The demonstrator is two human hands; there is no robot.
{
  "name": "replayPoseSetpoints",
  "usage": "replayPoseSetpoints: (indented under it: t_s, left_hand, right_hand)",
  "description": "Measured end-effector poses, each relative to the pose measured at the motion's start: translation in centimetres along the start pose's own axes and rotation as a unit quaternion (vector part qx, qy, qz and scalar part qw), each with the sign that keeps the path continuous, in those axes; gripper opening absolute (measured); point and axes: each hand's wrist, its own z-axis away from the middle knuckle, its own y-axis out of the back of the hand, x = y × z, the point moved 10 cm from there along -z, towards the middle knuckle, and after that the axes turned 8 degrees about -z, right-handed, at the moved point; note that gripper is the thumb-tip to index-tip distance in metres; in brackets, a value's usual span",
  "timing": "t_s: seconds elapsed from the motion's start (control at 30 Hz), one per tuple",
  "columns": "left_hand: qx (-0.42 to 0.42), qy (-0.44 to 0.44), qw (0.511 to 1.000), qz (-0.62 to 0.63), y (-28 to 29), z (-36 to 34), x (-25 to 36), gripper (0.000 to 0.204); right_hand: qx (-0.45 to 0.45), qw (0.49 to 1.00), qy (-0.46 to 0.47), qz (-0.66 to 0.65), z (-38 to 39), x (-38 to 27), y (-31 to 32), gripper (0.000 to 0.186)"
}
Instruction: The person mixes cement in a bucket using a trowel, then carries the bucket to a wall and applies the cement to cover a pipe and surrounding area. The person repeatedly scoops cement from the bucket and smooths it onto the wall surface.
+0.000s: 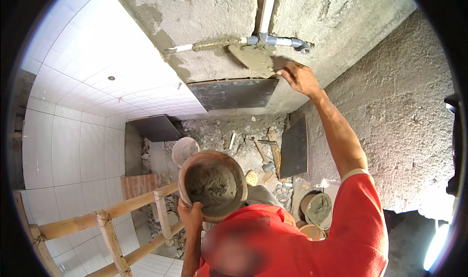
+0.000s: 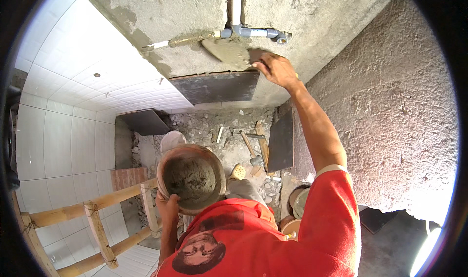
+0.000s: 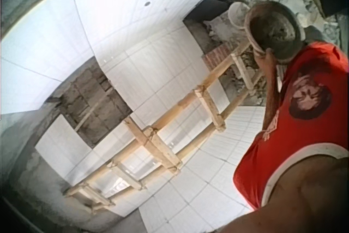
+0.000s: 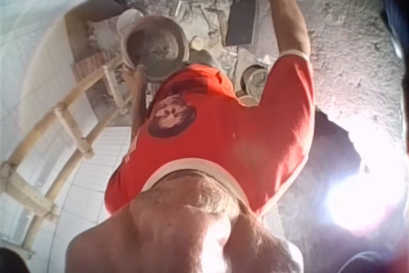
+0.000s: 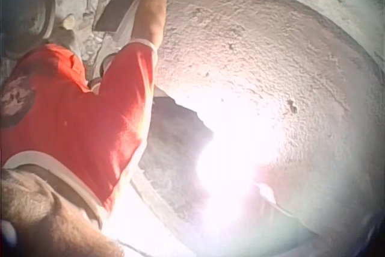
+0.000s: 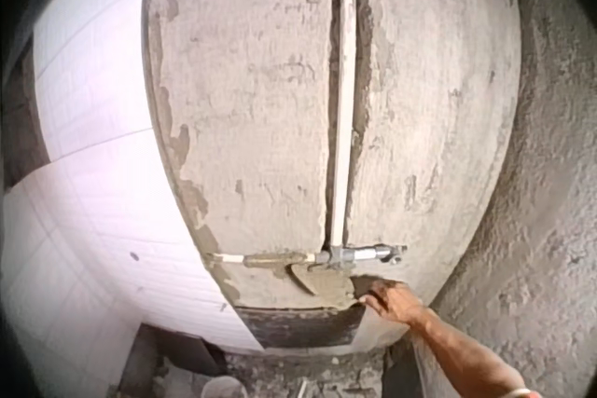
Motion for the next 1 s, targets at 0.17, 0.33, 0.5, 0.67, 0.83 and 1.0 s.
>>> replayPoseSetpoints:
  t_s: [0.17,0.33,0.5,0.67,0.83,1.0]
  left_hand:
    - [-0.002,-0.001,0.999,0.048,0.0,-0.2,0.1,0.046]
    - [-0.011,0.019,1.0,0.017,-0.1,-0.1,0.1,0.044]
    - [-0.024,0.008,1.0,0.0,-0.7,-0.1,0.7,0.043]
    - [-0.025,0.004,0.999,0.037,-1.3,-0.3,0.9,0.041]
    - [-0.027,0.022,0.999,0.038,-1.2,-0.6,0.4,0.043]
    - [0.002,0.015,1.0,-0.007,-0.3,-0.5,0.2,0.043]
  right_hand:
    - [0.049,0.997,0.007,0.061,2.6,2.5,2.9,0.04]
    - [0.095,0.992,0.008,0.088,4.7,2.7,5.3,0.031]
    - [0.136,0.981,0.007,0.137,7.8,0.2,7.5,0.026]
    - [0.099,0.981,0.006,0.168,9.0,-5.9,8.7,0.023]
    - [-0.075,0.993,0.088,0.012,8.6,-15.7,9.8,0.025]
    - [-0.324,0.885,0.141,-0.301,7.7,-19.5,7.5,0.027]
